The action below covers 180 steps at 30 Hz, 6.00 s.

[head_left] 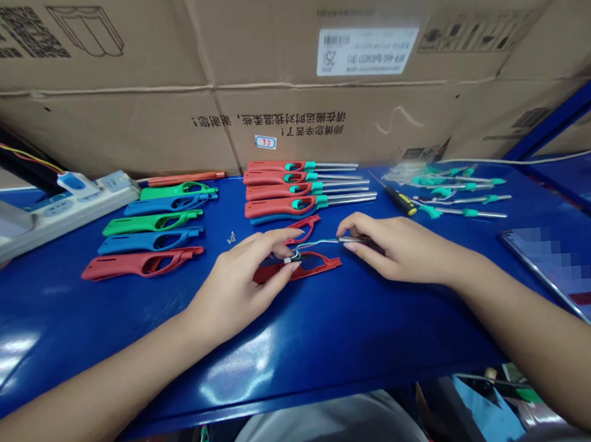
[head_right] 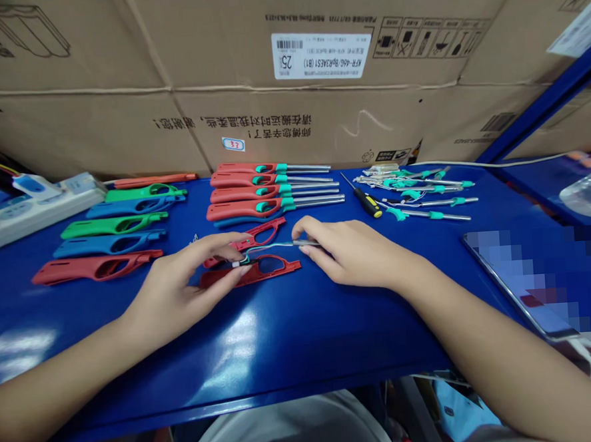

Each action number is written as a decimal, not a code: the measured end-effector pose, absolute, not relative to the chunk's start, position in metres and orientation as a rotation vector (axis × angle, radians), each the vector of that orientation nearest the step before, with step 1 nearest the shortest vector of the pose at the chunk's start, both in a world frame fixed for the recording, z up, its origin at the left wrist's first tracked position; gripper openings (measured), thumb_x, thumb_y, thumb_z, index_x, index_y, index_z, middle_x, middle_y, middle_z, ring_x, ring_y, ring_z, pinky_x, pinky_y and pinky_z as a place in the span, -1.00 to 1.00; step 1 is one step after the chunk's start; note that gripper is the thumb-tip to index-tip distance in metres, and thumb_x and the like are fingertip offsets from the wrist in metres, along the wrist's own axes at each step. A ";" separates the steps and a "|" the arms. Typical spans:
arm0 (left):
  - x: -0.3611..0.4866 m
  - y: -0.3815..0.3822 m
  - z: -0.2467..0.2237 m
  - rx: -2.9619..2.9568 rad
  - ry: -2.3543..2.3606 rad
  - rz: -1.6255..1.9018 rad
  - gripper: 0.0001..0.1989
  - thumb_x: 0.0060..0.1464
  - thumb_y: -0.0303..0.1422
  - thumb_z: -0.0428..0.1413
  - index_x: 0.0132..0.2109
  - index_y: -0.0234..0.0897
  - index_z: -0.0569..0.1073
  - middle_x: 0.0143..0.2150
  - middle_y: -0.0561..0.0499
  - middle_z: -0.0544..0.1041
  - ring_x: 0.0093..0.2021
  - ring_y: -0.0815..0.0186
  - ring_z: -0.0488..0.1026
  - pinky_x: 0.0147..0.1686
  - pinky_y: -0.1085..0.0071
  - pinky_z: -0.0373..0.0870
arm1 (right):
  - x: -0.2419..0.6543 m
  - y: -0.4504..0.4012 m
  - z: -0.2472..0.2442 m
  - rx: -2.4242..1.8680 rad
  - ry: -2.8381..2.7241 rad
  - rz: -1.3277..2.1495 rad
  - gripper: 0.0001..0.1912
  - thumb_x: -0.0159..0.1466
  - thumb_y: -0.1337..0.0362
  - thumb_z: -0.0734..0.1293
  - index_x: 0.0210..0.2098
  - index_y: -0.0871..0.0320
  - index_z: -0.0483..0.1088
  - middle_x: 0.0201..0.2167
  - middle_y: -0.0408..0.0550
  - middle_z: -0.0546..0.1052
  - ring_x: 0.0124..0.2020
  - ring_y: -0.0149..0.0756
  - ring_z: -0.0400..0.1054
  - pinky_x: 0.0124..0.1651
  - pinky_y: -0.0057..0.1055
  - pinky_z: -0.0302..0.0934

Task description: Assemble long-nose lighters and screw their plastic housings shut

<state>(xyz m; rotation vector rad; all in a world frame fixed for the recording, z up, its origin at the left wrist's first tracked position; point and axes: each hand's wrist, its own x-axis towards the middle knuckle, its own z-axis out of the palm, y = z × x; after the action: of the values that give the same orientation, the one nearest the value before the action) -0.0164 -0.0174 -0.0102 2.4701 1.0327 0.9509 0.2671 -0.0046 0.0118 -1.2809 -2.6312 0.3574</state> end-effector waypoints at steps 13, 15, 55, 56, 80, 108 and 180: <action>-0.026 -0.007 -0.005 2.772 0.979 0.817 -0.82 0.33 -0.35 0.11 -0.05 -0.30 0.57 -0.14 -0.05 0.65 -0.15 0.23 0.54 -0.12 0.28 0.49 | 0.265 -0.004 0.011 -0.935 -2.610 0.782 -0.76 0.45 0.20 0.24 -0.07 0.13 0.51 -0.13 -0.02 0.59 -0.13 -0.29 0.46 -0.06 -0.35 0.28; -0.027 -0.006 -0.006 2.815 1.010 0.674 -0.78 0.36 -0.35 0.05 -0.03 -0.30 0.57 -0.11 -0.07 0.64 -0.11 0.18 0.55 -0.11 0.24 0.51 | 0.266 -0.003 0.010 -0.982 -2.600 0.770 -0.78 0.43 0.21 0.26 -0.10 0.14 0.52 -0.17 -0.03 0.60 -0.18 -0.29 0.47 -0.11 -0.36 0.29; -0.024 -0.013 -0.005 2.791 1.084 0.309 -0.70 0.38 -0.37 -0.03 0.02 -0.26 0.59 -0.04 -0.09 0.62 -0.13 0.13 0.62 -0.14 0.20 0.60 | 0.272 0.001 0.009 -0.998 -2.695 0.578 -0.84 0.40 0.27 0.27 -0.17 0.13 0.50 -0.20 -0.01 0.56 -0.22 -0.26 0.45 -0.19 -0.34 0.28; -0.024 -0.014 -0.005 2.787 1.088 0.307 -0.71 0.38 -0.37 -0.03 0.02 -0.25 0.59 -0.04 -0.09 0.62 -0.13 0.13 0.62 -0.16 0.21 0.59 | 0.272 0.001 0.009 -0.996 -2.700 0.584 -0.84 0.40 0.27 0.27 -0.18 0.13 0.51 -0.21 -0.01 0.57 -0.22 -0.26 0.45 -0.20 -0.34 0.28; -0.021 -0.018 -0.004 2.705 1.093 0.289 -0.71 0.38 -0.36 -0.03 0.01 -0.23 0.59 -0.10 -0.08 0.59 -0.14 0.16 0.60 -0.14 0.25 0.56 | 0.266 -0.003 0.013 -1.000 -2.725 0.736 -0.93 0.33 0.33 0.37 -0.27 0.14 0.54 -0.28 -0.08 0.57 -0.25 -0.31 0.44 -0.21 -0.39 0.24; -0.021 -0.018 -0.006 2.600 1.085 0.321 -0.67 0.40 -0.34 -0.07 0.00 -0.26 0.58 -0.07 -0.09 0.61 -0.10 0.14 0.59 -0.03 0.16 0.55 | 0.265 -0.010 0.017 -0.946 -2.788 0.699 -0.80 0.41 0.32 0.27 -0.25 0.20 0.53 -0.32 -0.03 0.51 -0.29 -0.30 0.39 -0.22 -0.38 0.20; -0.017 -0.021 -0.003 2.489 1.121 0.367 -0.80 0.38 -0.33 -0.02 -0.06 -0.21 0.51 -0.16 -0.02 0.61 -0.19 0.21 0.58 -0.17 0.30 0.46 | 0.225 -0.028 -0.004 -1.243 -2.591 0.709 -0.91 0.37 0.28 0.31 -0.14 0.13 0.37 -0.12 -0.08 0.50 -0.18 -0.30 0.39 -0.19 -0.37 0.15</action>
<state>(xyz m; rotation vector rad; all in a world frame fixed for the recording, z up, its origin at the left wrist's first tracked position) -0.0168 -0.0207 -0.0032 2.4887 1.1212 0.3671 0.2249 -0.0280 -0.0041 -1.2434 -2.5914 0.7089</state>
